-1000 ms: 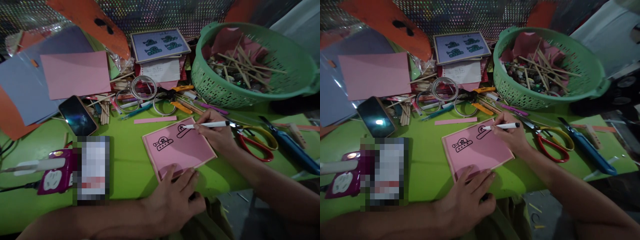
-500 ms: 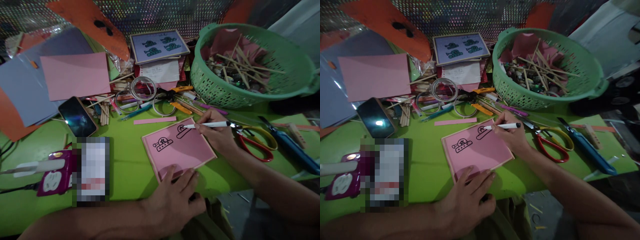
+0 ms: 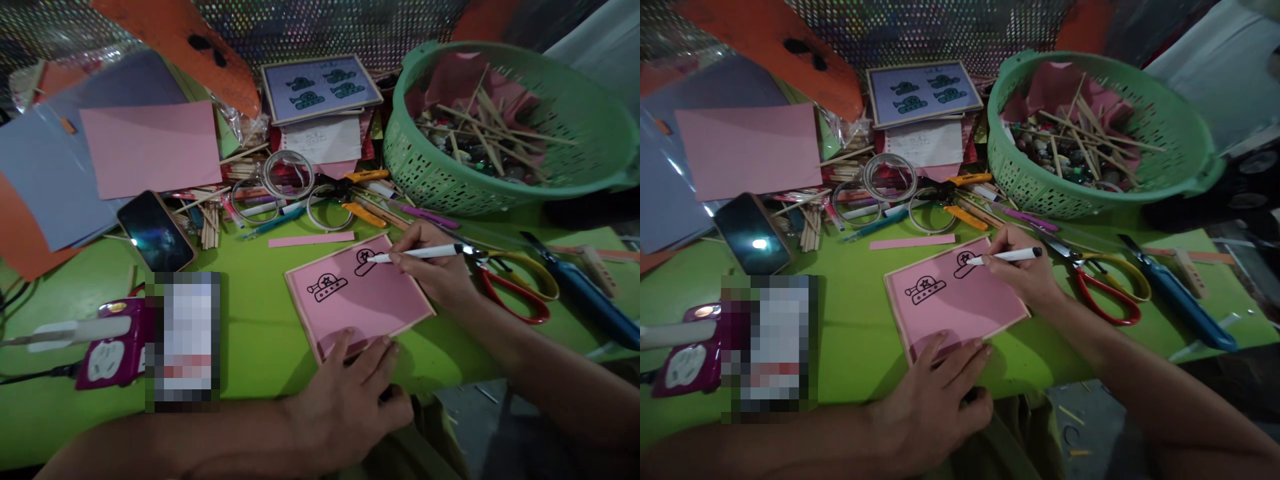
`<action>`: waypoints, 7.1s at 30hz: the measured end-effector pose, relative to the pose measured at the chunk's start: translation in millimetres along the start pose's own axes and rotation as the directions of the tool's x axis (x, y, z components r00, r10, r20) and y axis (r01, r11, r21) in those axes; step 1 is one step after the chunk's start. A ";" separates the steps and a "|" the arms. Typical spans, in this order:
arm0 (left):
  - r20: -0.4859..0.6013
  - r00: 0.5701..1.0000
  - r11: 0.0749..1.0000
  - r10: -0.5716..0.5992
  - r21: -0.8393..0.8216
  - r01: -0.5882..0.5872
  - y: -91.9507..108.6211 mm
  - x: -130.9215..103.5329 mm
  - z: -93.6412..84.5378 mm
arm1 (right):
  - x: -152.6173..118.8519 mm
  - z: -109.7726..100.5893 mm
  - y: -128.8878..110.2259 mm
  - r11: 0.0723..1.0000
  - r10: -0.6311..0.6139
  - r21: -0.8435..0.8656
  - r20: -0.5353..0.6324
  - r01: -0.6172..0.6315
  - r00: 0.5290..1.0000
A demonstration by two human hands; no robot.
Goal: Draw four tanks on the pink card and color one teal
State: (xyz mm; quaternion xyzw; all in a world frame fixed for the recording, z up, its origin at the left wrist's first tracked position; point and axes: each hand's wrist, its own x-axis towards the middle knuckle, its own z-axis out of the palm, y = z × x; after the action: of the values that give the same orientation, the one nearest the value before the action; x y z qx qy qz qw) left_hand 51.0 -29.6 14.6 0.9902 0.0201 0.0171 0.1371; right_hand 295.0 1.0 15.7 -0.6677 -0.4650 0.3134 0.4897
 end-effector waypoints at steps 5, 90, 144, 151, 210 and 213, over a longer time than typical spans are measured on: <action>-0.045 0.999 1.000 -0.001 0.000 0.001 0.0 -0.2 1.3 | -0.3 0.2 0.1 1.000 0.018 0.018 -0.003 -0.018 1.000; -0.037 0.999 1.000 -0.009 0.002 0.009 0.5 0.6 -2.8 | 1.2 1.9 6.8 0.991 0.042 0.124 0.049 -0.048 0.998; -0.044 0.999 0.999 -0.021 0.026 0.022 3.1 0.0 0.7 | 3.0 4.6 -3.6 0.999 0.022 0.033 0.082 -0.025 0.996; -0.076 0.997 0.999 -0.019 0.028 0.022 3.2 -1.3 1.0 | 0.6 5.5 -0.3 1.000 -0.005 0.021 0.135 0.002 0.991; -0.089 0.996 0.999 -0.006 0.044 0.010 2.3 -1.0 1.7 | 1.3 6.4 -1.8 0.996 -0.043 0.081 0.147 0.031 0.988; -0.098 0.995 0.999 -0.009 0.045 0.014 2.8 -1.1 2.3 | 1.3 7.5 -2.7 0.996 -0.030 0.090 0.144 0.017 0.989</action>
State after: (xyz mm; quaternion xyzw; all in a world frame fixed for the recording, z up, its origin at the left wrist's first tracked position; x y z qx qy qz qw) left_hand 50.1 -32.9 13.1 0.9909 0.0329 0.0645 0.1136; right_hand 288.0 5.2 15.9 -0.6152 -0.4927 0.3758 0.4874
